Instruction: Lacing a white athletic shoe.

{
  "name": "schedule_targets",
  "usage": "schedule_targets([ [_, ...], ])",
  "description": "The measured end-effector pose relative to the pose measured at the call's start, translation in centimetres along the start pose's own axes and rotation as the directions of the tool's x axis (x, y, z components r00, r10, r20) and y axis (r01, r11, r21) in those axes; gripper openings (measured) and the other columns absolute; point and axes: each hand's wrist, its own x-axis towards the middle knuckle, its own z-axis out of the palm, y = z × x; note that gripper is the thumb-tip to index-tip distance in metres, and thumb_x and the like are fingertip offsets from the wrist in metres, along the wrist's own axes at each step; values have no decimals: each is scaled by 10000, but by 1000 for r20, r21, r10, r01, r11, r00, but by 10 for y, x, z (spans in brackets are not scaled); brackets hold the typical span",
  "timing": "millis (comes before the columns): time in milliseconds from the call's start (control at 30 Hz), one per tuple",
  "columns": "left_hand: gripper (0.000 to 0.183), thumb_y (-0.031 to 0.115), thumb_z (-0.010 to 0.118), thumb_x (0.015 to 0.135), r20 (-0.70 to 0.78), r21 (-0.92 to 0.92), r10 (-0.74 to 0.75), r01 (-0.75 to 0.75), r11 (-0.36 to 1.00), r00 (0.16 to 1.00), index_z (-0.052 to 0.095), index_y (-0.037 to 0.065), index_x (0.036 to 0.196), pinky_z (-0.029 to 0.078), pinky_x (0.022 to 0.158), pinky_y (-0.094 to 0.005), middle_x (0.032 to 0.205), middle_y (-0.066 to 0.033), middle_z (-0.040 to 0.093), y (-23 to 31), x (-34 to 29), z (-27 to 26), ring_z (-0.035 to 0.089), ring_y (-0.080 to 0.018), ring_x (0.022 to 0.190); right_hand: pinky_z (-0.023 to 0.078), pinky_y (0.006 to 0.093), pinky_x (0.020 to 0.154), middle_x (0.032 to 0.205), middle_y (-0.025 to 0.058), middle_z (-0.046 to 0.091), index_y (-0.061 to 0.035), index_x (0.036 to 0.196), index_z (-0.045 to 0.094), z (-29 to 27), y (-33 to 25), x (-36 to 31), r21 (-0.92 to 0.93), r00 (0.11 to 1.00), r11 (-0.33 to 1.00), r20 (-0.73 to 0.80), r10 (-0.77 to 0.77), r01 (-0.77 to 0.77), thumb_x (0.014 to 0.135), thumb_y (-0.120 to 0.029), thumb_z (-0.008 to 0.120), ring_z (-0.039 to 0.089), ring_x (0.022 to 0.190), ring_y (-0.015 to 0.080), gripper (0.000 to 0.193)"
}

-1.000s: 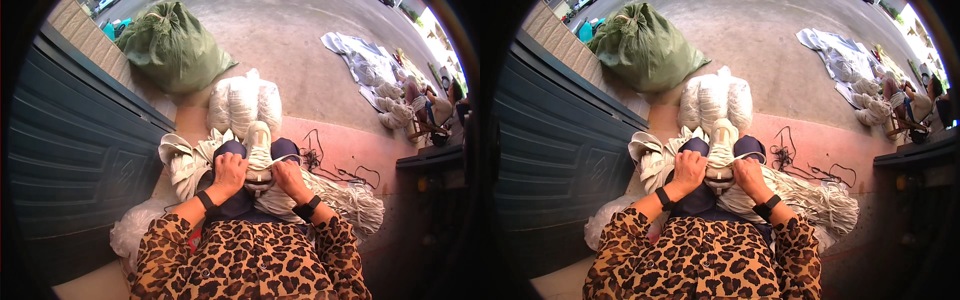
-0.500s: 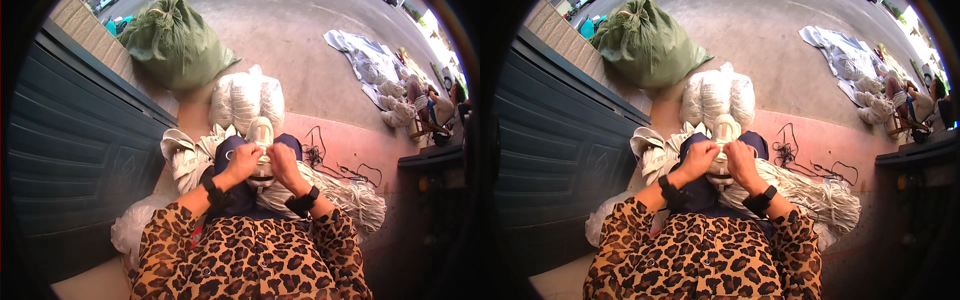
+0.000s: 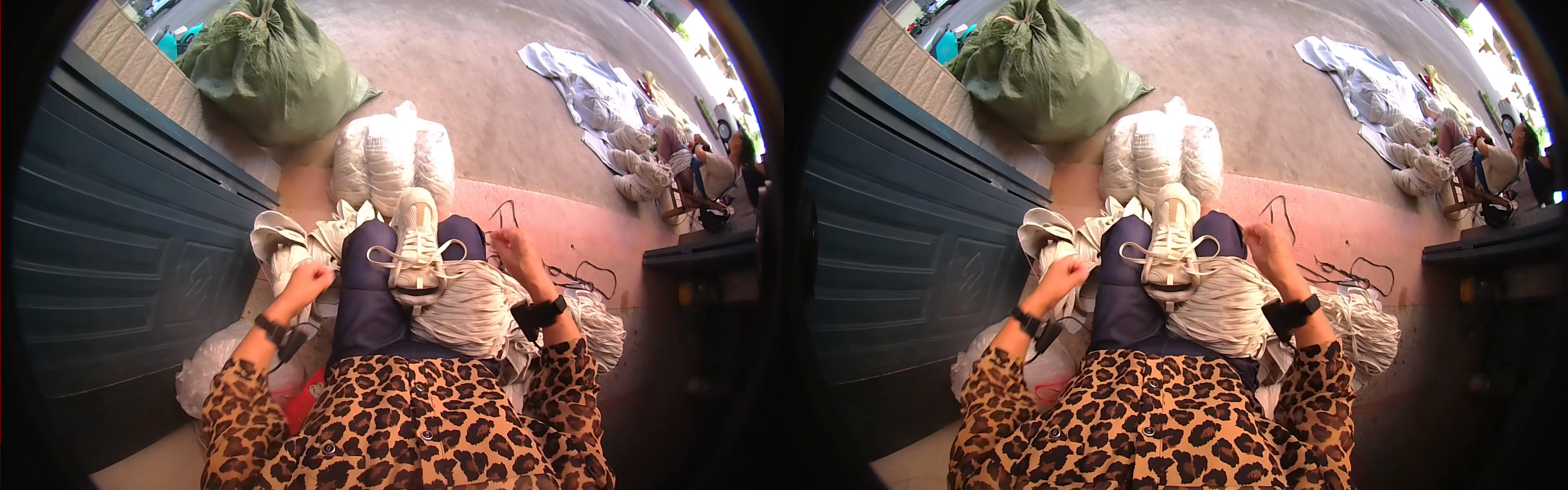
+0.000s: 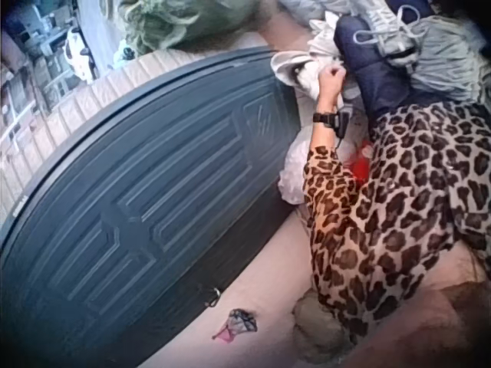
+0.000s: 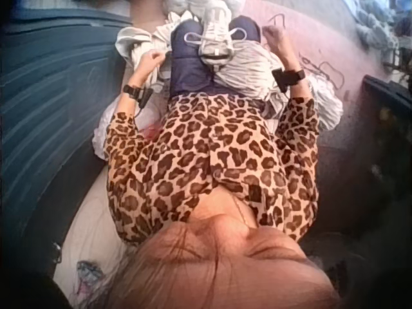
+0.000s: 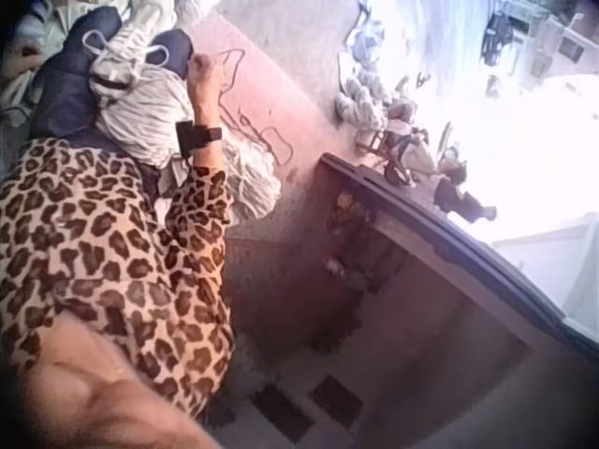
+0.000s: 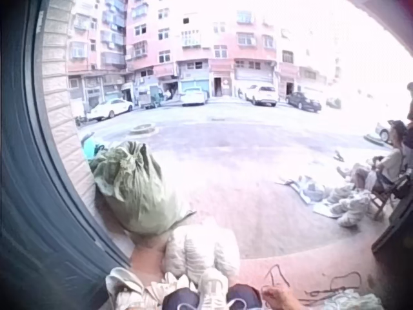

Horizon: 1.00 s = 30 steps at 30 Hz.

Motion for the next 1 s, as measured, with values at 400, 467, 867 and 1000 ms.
schedule_targets([
  [400, 347, 308, 682, 672, -139, 166, -637, 652, 740, 758, 618, -9, 799, 472, 668, -345, 744, -175, 616, -221, -180, 12, 605, -278, 720, 428, 378, 683, 729, 117, 567, -39, 732, 646, 28, -12, -5, -156, 938, 948, 258, -233, 278, 668, -161, 648, 533, 760, 293, 138],
  [467, 390, 338, 684, 715, -116, -181, -585, 563, 807, 802, 593, -14, 856, 449, 584, -298, 717, -82, 587, -223, -168, 29, 557, -178, 653, 409, 398, 673, 717, 109, 555, -48, 709, 601, 32, -18, -4, -200, 927, 934, 294, -231, 296, 708, -132, 594, 521, 757, 297, 84],
  [867, 732, 642, 412, 789, 232, -695, -679, 607, 385, 697, 391, 59, 1230, 434, 781, -421, 1176, -127, 497, -187, -81, 71, 508, -278, 994, 407, 394, 604, 671, 131, 557, -43, 791, 503, 38, -45, -10, -469, 874, 740, 311, -373, 482, 770, -37, 469, 533, 677, 301, 40],
  [1000, 601, 551, 458, 822, -72, -990, -542, -126, -64, 837, 338, 175, 1276, 381, 834, -441, 1353, -54, 278, -190, -57, 76, 373, -280, 1126, 413, 312, 526, 672, 101, 559, -30, 846, 494, 32, -62, -12, -211, 892, 909, 364, -268, 359, 788, -13, 481, 540, 612, 239, 62],
])
